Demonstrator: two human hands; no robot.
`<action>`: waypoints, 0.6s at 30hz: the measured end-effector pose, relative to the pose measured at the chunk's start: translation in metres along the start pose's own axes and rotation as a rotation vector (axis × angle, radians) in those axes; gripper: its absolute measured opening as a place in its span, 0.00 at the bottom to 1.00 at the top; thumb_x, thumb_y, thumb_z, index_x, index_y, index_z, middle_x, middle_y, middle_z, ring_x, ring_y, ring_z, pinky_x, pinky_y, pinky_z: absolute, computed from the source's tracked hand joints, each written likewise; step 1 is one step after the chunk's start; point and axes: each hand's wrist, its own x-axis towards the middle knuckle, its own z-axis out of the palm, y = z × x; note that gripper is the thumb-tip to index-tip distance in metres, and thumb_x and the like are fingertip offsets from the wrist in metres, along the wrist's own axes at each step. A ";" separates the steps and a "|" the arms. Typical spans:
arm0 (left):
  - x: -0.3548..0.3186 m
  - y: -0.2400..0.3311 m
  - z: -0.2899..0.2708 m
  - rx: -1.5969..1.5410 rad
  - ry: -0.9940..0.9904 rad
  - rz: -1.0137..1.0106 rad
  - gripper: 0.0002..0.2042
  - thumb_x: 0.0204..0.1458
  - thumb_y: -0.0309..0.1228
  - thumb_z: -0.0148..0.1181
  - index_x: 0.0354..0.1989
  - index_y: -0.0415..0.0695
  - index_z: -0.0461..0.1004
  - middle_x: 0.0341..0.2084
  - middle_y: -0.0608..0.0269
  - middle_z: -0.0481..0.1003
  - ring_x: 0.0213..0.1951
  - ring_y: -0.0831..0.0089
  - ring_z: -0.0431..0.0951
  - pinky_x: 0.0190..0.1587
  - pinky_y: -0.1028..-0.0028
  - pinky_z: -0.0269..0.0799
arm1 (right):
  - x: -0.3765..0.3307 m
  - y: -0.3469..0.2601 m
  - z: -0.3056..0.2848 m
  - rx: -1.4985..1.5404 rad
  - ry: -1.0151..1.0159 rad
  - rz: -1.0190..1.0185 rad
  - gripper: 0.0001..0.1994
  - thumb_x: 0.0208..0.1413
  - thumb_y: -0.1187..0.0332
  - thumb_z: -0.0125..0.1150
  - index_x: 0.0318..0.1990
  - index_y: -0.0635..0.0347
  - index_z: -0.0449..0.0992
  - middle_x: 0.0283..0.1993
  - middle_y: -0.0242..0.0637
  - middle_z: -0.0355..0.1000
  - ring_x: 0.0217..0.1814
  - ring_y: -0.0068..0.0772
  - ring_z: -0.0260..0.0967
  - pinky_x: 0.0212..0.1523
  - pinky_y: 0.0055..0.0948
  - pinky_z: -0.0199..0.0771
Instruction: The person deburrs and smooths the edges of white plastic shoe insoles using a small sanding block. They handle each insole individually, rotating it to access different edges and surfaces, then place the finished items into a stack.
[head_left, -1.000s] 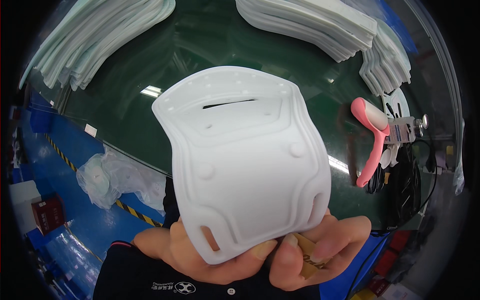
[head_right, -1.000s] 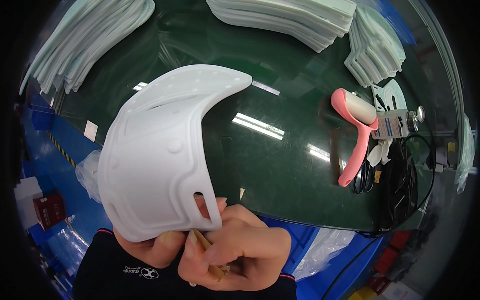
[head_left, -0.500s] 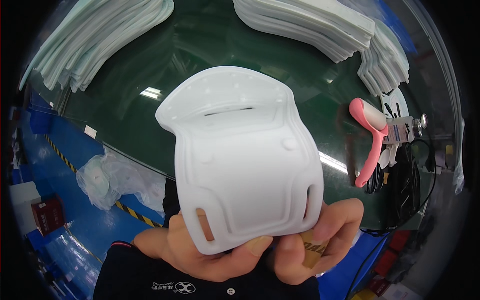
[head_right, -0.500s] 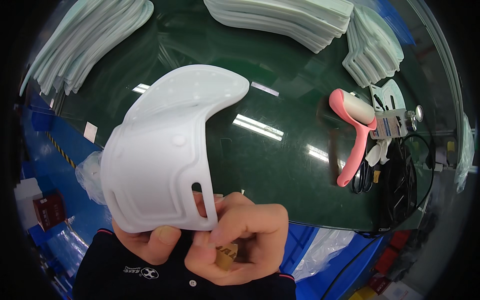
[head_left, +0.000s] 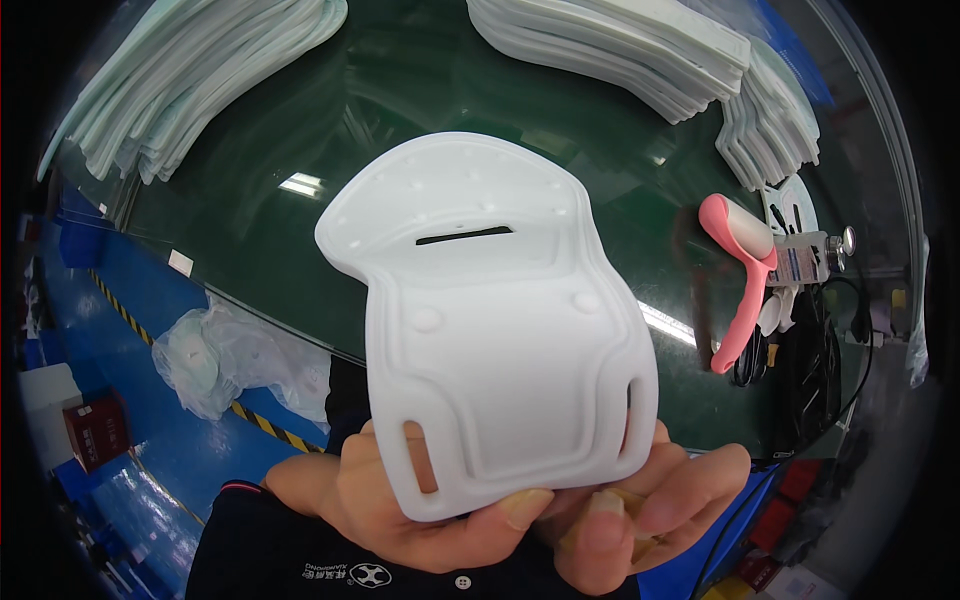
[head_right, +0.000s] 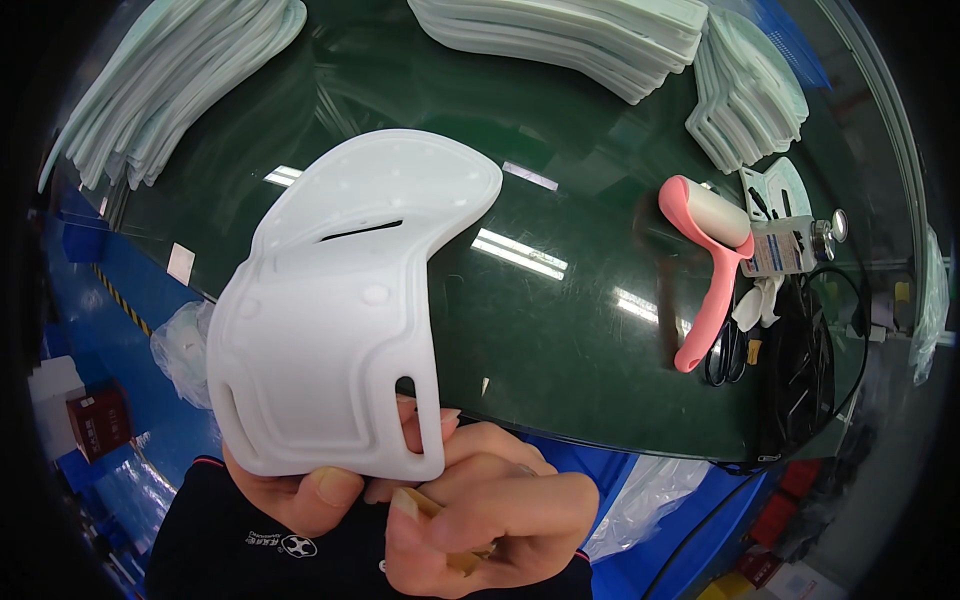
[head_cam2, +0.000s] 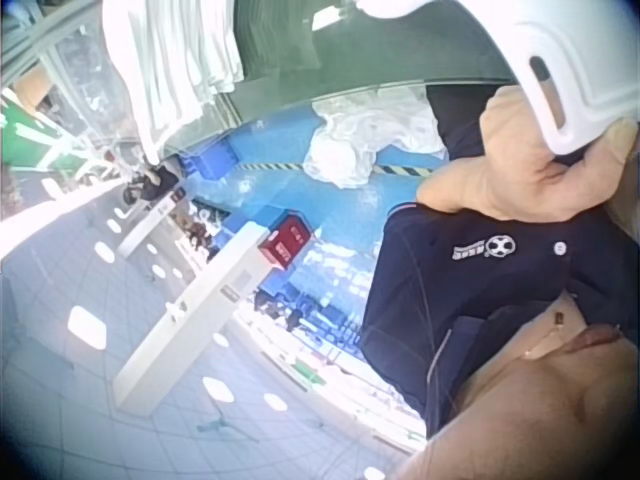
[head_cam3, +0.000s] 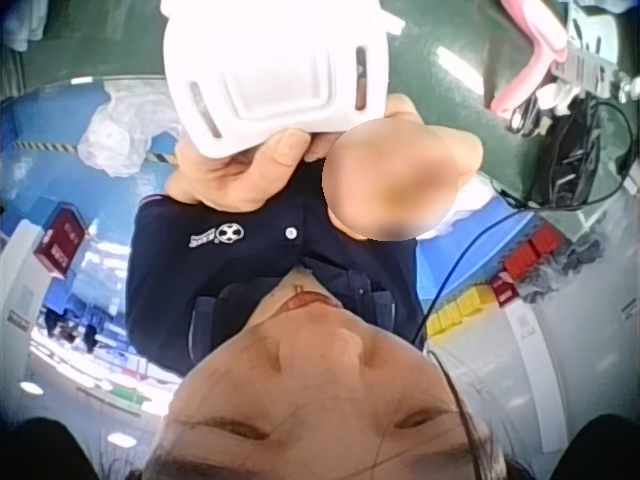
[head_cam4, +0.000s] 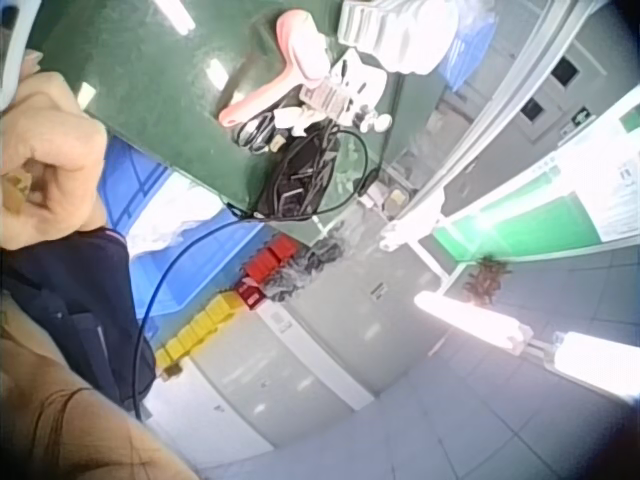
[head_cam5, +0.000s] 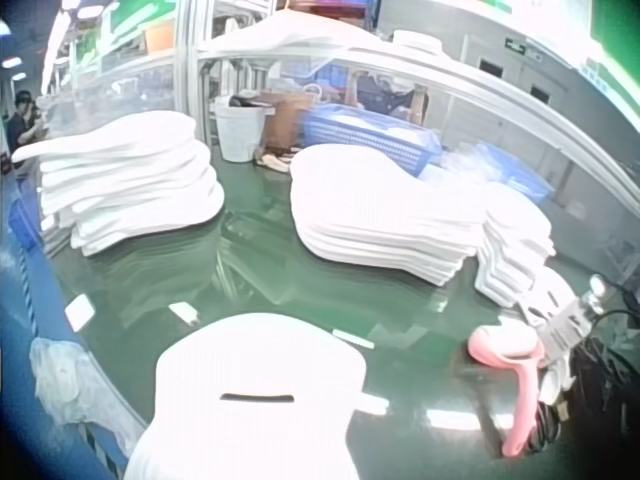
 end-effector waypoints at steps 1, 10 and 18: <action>-0.001 0.000 -0.001 0.011 -0.005 0.001 0.17 0.47 0.31 0.50 0.45 0.39 0.62 0.42 0.54 0.68 0.38 0.72 0.73 0.34 0.76 0.71 | 0.001 0.002 0.002 0.039 0.034 -0.023 0.15 0.38 0.80 0.55 0.28 0.63 0.52 0.14 0.35 0.60 0.19 0.23 0.59 0.28 0.21 0.63; 0.003 0.001 -0.001 0.060 -0.042 0.058 0.16 0.48 0.32 0.49 0.46 0.41 0.63 0.42 0.56 0.68 0.37 0.73 0.73 0.32 0.77 0.71 | 0.005 0.001 0.000 0.090 0.058 -0.029 0.11 0.32 0.87 0.56 0.22 0.64 0.62 0.17 0.35 0.63 0.21 0.24 0.62 0.35 0.26 0.67; 0.003 -0.001 -0.002 0.094 -0.076 0.093 0.15 0.49 0.32 0.48 0.46 0.43 0.63 0.42 0.57 0.68 0.36 0.73 0.74 0.30 0.77 0.72 | 0.002 0.005 -0.005 0.119 0.012 -0.059 0.15 0.34 0.85 0.57 0.30 0.65 0.59 0.21 0.39 0.63 0.23 0.28 0.65 0.38 0.28 0.67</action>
